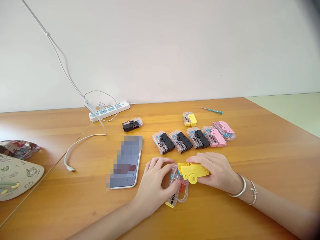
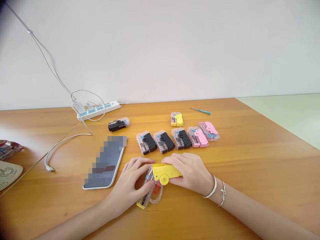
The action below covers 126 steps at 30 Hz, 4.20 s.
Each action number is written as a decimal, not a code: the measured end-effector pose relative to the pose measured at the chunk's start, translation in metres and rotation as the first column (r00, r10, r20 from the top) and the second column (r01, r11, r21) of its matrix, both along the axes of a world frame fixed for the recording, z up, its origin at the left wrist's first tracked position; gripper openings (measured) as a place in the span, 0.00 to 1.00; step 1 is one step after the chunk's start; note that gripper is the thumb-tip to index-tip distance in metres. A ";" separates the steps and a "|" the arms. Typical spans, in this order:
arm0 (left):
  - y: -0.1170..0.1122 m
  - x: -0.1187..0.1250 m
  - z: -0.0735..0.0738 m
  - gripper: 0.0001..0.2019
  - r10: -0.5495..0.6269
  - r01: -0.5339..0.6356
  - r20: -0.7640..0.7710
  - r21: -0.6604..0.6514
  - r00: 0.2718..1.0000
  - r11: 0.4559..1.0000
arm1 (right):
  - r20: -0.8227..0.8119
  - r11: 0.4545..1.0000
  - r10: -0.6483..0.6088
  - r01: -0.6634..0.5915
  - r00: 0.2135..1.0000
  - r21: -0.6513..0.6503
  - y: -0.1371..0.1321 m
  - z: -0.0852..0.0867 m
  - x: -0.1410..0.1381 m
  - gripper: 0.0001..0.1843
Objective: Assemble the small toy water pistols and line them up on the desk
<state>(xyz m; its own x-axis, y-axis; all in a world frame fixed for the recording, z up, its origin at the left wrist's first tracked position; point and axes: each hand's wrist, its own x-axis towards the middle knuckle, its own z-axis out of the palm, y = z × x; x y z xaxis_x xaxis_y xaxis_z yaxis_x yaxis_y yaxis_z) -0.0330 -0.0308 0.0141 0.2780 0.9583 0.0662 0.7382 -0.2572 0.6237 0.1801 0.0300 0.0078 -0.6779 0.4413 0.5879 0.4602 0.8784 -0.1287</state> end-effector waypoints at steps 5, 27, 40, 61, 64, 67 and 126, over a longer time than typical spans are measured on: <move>0.001 -0.001 -0.003 0.16 -0.017 0.017 -0.007 -0.001 1.000 1.000 | 0.019 0.997 0.004 -0.002 1.000 -0.077 -0.002 0.001 -0.003 0.15; 0.001 0.007 0.016 0.06 -0.093 0.074 0.090 0.198 0.992 0.977 | -0.026 0.968 0.077 -0.069 0.997 0.241 -0.012 0.025 -0.014 0.13; 0.014 0.007 0.006 0.12 0.024 -0.023 0.464 -0.007 0.885 1.000 | -0.049 0.954 -0.114 0.123 0.992 0.272 -0.012 0.033 -0.019 0.09; 0.015 0.008 -0.003 0.19 0.015 -0.044 0.484 0.049 0.875 0.998 | 0.322 0.901 -0.245 0.093 0.915 0.423 -0.013 0.030 -0.045 0.07; 0.016 0.008 -0.004 0.19 0.025 -0.054 0.476 0.047 0.879 0.997 | 0.321 0.901 -0.246 0.094 0.915 0.423 -0.012 0.026 -0.049 0.06; 0.017 0.007 -0.006 0.20 0.043 -0.069 0.468 0.039 0.883 0.997 | 0.266 0.887 -0.271 0.133 0.925 0.441 -0.012 0.023 -0.055 0.04; 0.016 0.005 -0.005 0.13 0.030 -0.049 0.501 0.025 0.865 0.999 | -0.136 0.753 -0.094 -0.019 0.986 -0.657 -0.001 0.008 -0.022 0.08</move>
<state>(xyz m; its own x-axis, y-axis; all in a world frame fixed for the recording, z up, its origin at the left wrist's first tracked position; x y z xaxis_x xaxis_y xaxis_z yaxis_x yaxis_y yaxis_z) -0.0281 -0.0144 0.0093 0.1606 0.9621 0.2203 0.3392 -0.2634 0.9031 0.1578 0.0293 0.0157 -0.5805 0.7787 0.2382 0.4157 0.5349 -0.7355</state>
